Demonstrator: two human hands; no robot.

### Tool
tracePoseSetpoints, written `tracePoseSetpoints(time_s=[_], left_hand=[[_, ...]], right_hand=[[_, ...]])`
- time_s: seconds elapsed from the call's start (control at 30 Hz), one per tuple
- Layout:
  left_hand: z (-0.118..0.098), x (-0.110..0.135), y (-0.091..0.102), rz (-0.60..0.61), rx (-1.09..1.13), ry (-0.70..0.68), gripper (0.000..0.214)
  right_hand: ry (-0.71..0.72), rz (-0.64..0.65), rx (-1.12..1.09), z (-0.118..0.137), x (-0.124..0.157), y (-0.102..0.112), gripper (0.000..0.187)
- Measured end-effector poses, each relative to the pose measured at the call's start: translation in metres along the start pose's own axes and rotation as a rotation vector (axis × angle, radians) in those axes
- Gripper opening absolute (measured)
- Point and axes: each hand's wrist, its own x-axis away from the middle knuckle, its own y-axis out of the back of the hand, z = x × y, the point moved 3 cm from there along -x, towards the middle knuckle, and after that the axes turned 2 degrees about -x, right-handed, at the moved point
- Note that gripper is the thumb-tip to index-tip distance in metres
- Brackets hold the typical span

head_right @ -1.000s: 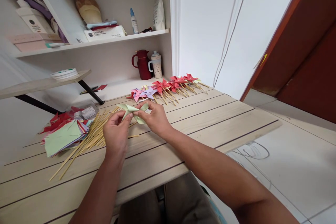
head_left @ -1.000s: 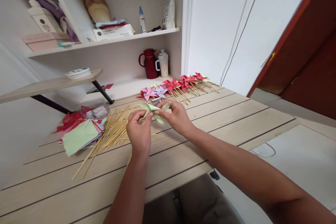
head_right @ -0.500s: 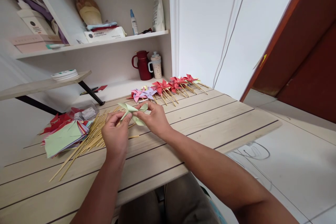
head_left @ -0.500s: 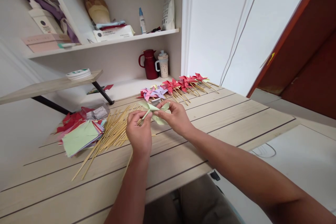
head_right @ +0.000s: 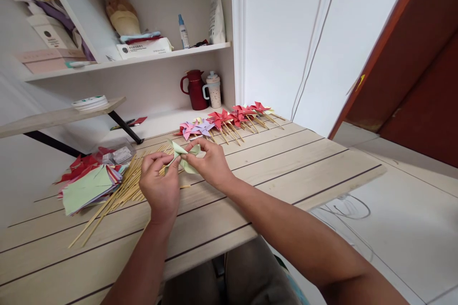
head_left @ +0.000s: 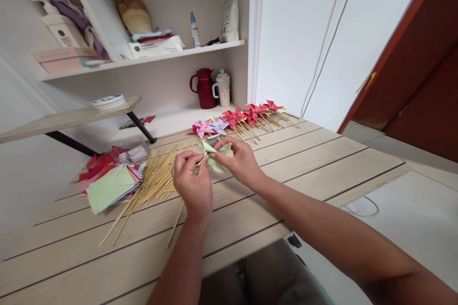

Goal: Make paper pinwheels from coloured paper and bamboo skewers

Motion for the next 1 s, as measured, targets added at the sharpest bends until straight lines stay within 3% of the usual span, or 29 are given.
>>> tracePoseSetpoints(time_s=[0.3,0.47,0.63,0.87,1.0], left_hand=[[-0.001,-0.004,0.000,0.045,0.132,0.107,0.009],[-0.002,-0.003,0.000,0.038,0.139,0.100,0.008],[-0.004,-0.001,0.000,0.023,0.089,0.038,0.009],[-0.014,0.005,0.000,-0.055,-0.128,-0.189,0.010],[-0.019,0.008,-0.002,-0.056,-0.140,-0.197,0.012]], right_hand=[[0.008,-0.003,-0.054,0.001,-0.002,0.004,0.015],[-0.009,0.007,-0.072,-0.002,-0.003,0.003,0.015],[-0.007,0.018,-0.101,-0.006,-0.003,0.002,0.014],[0.130,0.004,-0.055,-0.002,0.002,-0.003,0.012],[0.154,0.011,-0.092,-0.008,0.004,-0.010,0.017]])
